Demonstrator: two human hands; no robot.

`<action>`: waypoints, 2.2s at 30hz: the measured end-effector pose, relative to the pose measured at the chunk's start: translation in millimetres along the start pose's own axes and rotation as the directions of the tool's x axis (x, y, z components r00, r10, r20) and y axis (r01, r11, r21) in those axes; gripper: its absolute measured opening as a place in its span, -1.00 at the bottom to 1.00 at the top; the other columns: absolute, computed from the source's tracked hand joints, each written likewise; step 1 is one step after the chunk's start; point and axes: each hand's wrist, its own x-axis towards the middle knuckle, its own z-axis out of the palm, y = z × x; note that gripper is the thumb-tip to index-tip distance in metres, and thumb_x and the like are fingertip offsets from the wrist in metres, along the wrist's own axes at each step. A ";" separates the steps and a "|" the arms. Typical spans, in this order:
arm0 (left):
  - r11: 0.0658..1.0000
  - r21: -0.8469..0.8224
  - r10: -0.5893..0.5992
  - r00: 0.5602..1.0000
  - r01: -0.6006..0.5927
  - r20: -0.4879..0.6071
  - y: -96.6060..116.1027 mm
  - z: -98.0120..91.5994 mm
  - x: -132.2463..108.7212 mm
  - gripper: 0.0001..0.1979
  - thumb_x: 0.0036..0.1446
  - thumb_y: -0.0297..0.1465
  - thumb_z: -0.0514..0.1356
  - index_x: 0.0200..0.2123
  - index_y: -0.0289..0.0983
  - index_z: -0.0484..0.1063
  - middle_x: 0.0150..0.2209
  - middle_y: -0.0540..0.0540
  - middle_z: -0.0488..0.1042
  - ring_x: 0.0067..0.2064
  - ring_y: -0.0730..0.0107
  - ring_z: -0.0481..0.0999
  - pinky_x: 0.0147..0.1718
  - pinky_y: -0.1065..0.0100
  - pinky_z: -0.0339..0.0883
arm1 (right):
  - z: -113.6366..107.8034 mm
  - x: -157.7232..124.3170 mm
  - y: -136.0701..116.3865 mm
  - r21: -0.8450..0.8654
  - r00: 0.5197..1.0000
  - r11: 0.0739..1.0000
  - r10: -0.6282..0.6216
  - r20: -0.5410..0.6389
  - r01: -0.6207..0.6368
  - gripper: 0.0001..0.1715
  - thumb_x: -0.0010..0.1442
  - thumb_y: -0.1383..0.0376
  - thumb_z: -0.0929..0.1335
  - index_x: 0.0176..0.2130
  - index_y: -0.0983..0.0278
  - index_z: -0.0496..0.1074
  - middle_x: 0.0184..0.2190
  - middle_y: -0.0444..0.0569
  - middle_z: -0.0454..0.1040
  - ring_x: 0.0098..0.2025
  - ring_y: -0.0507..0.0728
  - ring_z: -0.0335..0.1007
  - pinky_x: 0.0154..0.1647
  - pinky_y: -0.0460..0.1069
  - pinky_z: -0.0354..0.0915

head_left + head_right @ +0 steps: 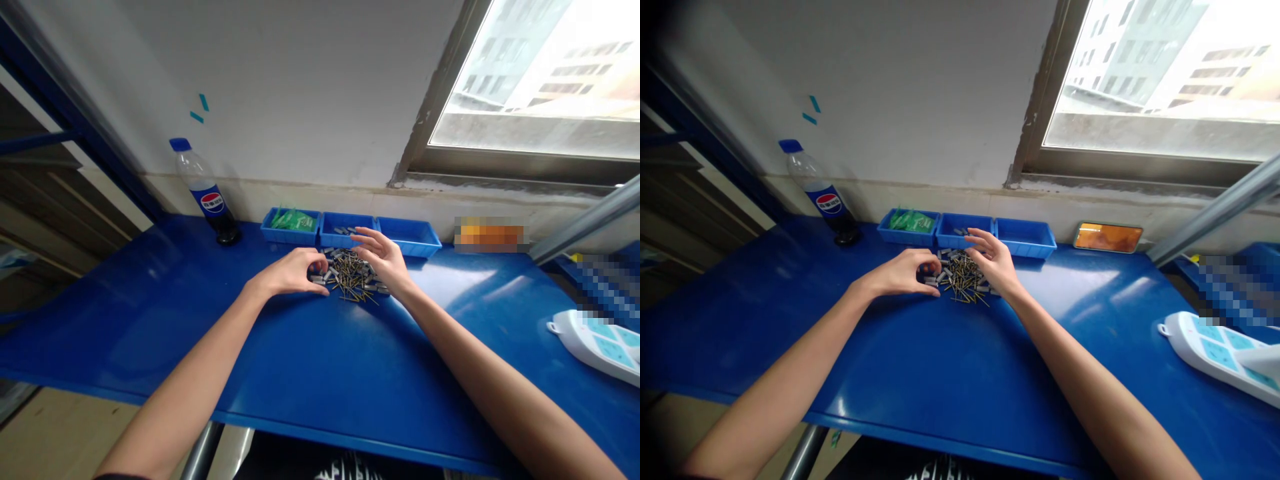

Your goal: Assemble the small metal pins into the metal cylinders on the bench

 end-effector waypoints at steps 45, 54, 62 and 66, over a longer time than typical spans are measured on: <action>0.777 -0.630 -0.242 0.913 -0.021 -0.329 11.5 35.6 15.3 -0.51 -0.05 -0.31 0.49 -0.05 -0.30 0.50 -0.23 -0.14 0.61 -0.15 0.26 0.66 -0.04 0.20 0.56 | 9.7 -7.5 -6.6 -0.003 0.963 0.990 0.138 0.231 -0.141 -0.52 0.07 0.01 0.54 -0.12 0.27 0.61 -0.35 0.00 0.66 -0.36 0.13 0.57 -0.20 0.05 0.48; 0.984 -0.175 -0.092 0.941 0.036 -0.326 3.1 16.9 8.1 -0.83 0.12 -0.33 0.35 -0.23 -0.28 0.55 -0.21 -0.14 0.62 -0.19 0.25 0.62 -0.10 0.25 0.52 | 7.4 -4.6 -3.3 -0.047 0.993 0.996 0.081 0.084 -0.077 -0.54 0.09 0.05 0.54 -0.10 0.26 0.61 -0.33 0.00 0.65 -0.31 0.15 0.59 -0.18 0.05 0.51; 0.991 0.132 -0.011 0.992 0.028 -0.129 -17.0 4.7 1.7 -0.89 0.17 -0.48 0.26 -0.25 -0.24 0.60 -0.16 -0.14 0.63 -0.09 0.18 0.60 -0.01 0.25 0.40 | 4.7 -1.6 -2.5 0.003 1.000 1.000 0.020 -0.004 -0.020 -0.34 0.12 0.12 0.51 0.18 0.18 0.45 0.17 0.13 0.52 0.07 0.24 0.55 0.17 0.19 0.43; 0.988 0.143 -0.034 0.988 0.055 -0.148 -19.4 10.3 3.2 -0.92 0.20 -0.45 0.25 -0.22 -0.25 0.54 -0.20 -0.14 0.58 -0.15 0.20 0.57 -0.10 0.26 0.40 | 4.2 -1.0 1.0 -0.010 1.000 1.000 0.017 -0.019 -0.017 -0.53 0.13 0.16 0.47 0.03 0.21 0.51 0.01 0.09 0.61 -0.07 0.21 0.61 0.07 0.16 0.47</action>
